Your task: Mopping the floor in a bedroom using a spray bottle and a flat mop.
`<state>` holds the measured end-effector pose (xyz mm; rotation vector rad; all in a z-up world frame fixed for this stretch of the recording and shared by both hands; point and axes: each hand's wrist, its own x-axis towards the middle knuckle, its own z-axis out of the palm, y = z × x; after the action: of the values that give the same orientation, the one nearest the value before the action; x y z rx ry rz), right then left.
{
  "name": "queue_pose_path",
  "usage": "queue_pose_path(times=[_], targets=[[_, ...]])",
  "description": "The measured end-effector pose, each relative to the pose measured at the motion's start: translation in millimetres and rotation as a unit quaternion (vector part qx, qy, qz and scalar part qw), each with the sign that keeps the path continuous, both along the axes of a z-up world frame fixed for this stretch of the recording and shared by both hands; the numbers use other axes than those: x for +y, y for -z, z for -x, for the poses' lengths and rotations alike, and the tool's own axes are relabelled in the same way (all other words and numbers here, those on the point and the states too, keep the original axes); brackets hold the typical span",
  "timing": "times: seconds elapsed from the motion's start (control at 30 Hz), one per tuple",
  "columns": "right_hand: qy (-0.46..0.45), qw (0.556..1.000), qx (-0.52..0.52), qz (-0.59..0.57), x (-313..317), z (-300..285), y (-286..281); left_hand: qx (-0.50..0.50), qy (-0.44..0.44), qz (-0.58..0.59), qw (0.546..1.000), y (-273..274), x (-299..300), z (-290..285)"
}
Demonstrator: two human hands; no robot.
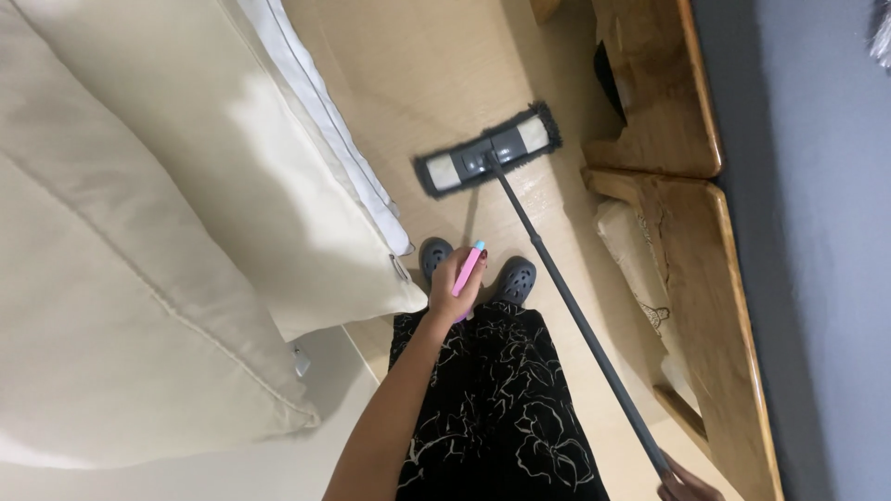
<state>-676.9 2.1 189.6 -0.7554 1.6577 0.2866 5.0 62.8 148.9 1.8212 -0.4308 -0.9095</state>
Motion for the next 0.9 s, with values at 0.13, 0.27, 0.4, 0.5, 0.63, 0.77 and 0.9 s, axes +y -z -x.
queue_pose_path(times=[0.13,0.27,0.4,0.5,0.63,0.77,0.9], targets=[[0.053,0.996,0.021,-0.067,-33.4,-159.2,-34.5,-0.028,0.017,-0.014,0.999,-1.0,-1.4,5.9],[0.015,0.995,-0.040,-0.089,-62.1,-257.2,-30.5,-0.012,0.027,-0.018,0.999,3.7,-11.0,17.5],[-0.036,0.992,-0.114,-0.035,-80.9,-352.2,-11.6,-0.046,0.020,-0.042,0.998,34.6,-23.0,36.9],[-0.074,0.989,-0.129,-0.023,-99.0,-424.5,-3.6,-0.131,-0.014,0.015,0.991,27.1,-31.9,40.3],[-0.055,0.989,-0.134,-0.038,-115.1,-476.4,14.5,-0.194,-0.033,0.087,0.977,5.6,-46.1,41.9],[-0.096,0.991,-0.092,-0.029,-101.6,-470.8,-1.1,-0.140,-0.022,0.038,0.989,13.4,-52.7,60.3],[-0.129,0.986,-0.106,-0.010,-60.2,-413.2,1.4,-0.148,-0.024,0.042,0.988,41.6,-49.2,105.0]])
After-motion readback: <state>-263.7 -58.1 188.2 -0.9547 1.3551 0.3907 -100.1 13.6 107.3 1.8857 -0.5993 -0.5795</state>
